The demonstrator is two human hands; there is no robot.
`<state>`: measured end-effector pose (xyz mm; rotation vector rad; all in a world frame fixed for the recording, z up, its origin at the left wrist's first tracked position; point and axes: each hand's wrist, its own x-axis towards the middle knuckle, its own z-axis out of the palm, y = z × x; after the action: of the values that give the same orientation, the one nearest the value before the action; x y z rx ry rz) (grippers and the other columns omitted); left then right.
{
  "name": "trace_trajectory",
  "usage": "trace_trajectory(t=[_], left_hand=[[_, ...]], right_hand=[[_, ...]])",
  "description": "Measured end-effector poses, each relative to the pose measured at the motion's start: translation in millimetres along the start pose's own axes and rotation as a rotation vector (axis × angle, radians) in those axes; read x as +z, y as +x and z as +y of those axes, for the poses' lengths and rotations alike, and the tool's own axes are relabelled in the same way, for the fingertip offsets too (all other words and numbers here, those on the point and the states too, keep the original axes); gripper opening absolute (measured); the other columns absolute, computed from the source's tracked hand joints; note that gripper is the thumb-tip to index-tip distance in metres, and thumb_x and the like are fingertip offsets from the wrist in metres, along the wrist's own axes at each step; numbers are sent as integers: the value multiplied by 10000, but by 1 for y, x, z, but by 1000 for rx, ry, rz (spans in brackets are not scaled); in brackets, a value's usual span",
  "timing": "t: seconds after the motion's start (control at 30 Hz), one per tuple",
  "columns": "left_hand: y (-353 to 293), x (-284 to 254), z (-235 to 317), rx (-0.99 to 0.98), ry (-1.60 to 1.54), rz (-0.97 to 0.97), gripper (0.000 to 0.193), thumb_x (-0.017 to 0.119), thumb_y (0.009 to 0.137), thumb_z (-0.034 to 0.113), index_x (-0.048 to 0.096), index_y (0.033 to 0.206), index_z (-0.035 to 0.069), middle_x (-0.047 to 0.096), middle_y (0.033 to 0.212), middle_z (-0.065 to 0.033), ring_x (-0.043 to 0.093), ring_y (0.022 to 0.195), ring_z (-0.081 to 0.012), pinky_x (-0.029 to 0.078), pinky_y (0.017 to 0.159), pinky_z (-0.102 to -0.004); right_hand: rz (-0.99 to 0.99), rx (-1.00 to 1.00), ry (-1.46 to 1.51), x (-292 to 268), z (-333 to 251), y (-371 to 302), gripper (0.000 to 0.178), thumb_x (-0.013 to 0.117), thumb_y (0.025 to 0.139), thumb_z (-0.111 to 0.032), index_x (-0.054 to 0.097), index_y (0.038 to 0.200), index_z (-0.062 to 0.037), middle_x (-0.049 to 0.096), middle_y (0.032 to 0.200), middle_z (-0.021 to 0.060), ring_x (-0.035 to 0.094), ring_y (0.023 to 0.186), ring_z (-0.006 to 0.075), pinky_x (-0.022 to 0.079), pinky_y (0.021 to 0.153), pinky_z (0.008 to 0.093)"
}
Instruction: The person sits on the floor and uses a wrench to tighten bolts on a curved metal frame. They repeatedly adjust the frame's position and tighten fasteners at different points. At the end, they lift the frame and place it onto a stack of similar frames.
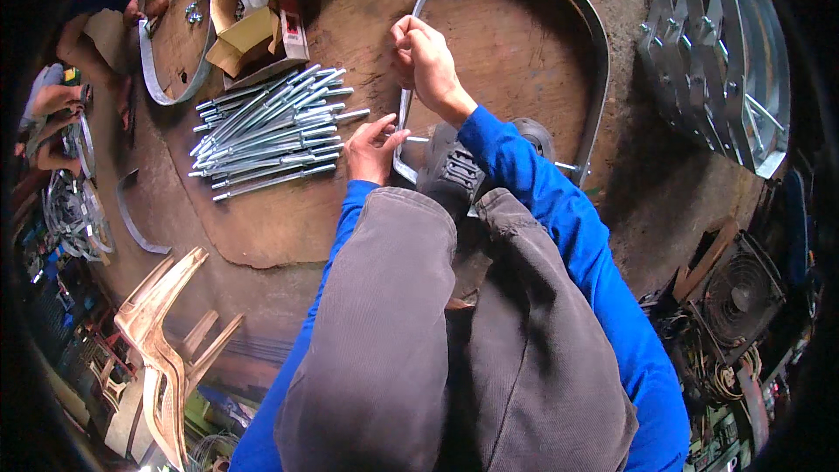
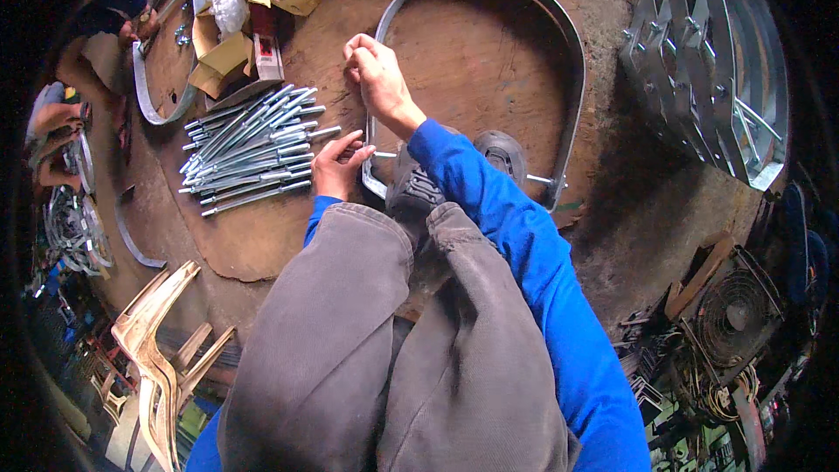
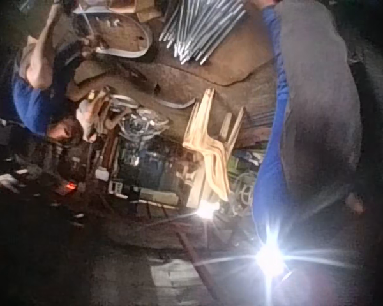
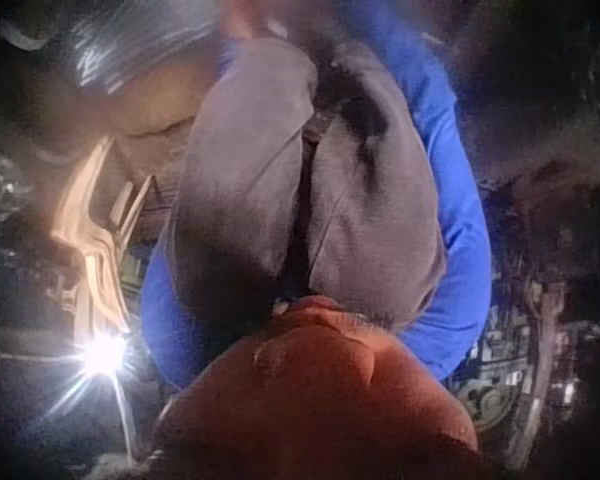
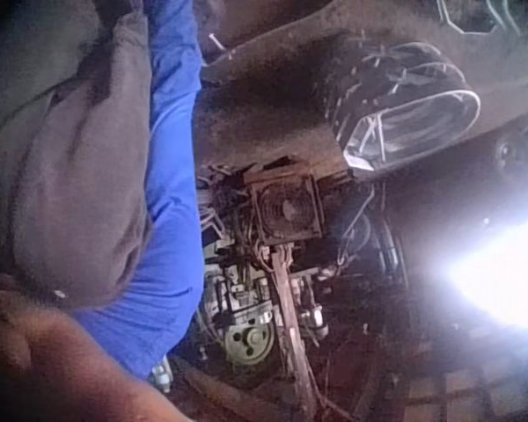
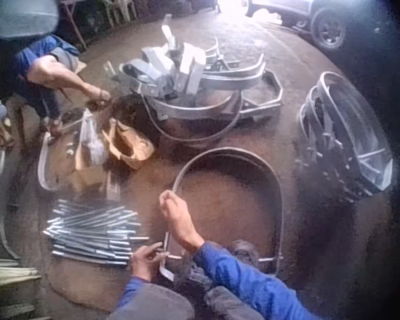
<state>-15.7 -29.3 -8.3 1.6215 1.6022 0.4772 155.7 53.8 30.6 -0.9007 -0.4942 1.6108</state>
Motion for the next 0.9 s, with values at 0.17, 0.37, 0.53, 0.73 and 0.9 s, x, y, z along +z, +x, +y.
trace_trajectory(t=[0.17, 0.37, 0.53, 0.73, 0.9], left_hand=[[-2, -18, -11, 193, 183, -81, 302, 739, 730, 232, 700, 985, 74, 676, 825, -89, 658, 709, -204, 522, 645, -326], [-14, 5, -19, 335, 41, 213, 370, 645, 712, 267, 680, 961, -5, 628, 823, -170, 585, 631, -248, 506, 533, -308], [-24, 33, 30, 325, -614, 552, 488, 599, 691, 314, 657, 1002, -58, 596, 839, -226, 546, 593, -257, 504, 493, -296], [-7, -6, -4, 281, -45, 62, 363, 667, 713, 121, 656, 1038, -40, 614, 864, -190, 566, 635, -230, 500, 504, -281], [5, -7, -9, 311, 57, 60, 338, 711, 691, 130, 666, 995, -9, 637, 810, -151, 598, 640, -212, 506, 539, -303]], right_hand=[[-212, -347, -489, 33, 20, -45, 89, 480, 785, -128, 498, 826, -51, 511, 679, 72, 493, 609, 176, 428, 573, 310], [-509, -558, -799, 47, 54, -97, 147, 561, 732, -200, 528, 822, -87, 472, 657, 130, 484, 724, 338, 362, 790, 465], [-667, -717, -886, 42, 62, -99, 233, 559, 733, -274, 470, 732, -58, 455, 646, 240, 486, 759, 487, 317, 650, 646], [-689, -455, -741, 42, 41, -90, 254, 552, 719, -313, 512, 761, -66, 415, 692, 253, 437, 713, 433, 308, 661, 613], [-573, -447, -717, 38, 54, -83, 206, 562, 717, -292, 539, 817, -113, 484, 669, 196, 483, 724, 406, 275, 728, 725]])
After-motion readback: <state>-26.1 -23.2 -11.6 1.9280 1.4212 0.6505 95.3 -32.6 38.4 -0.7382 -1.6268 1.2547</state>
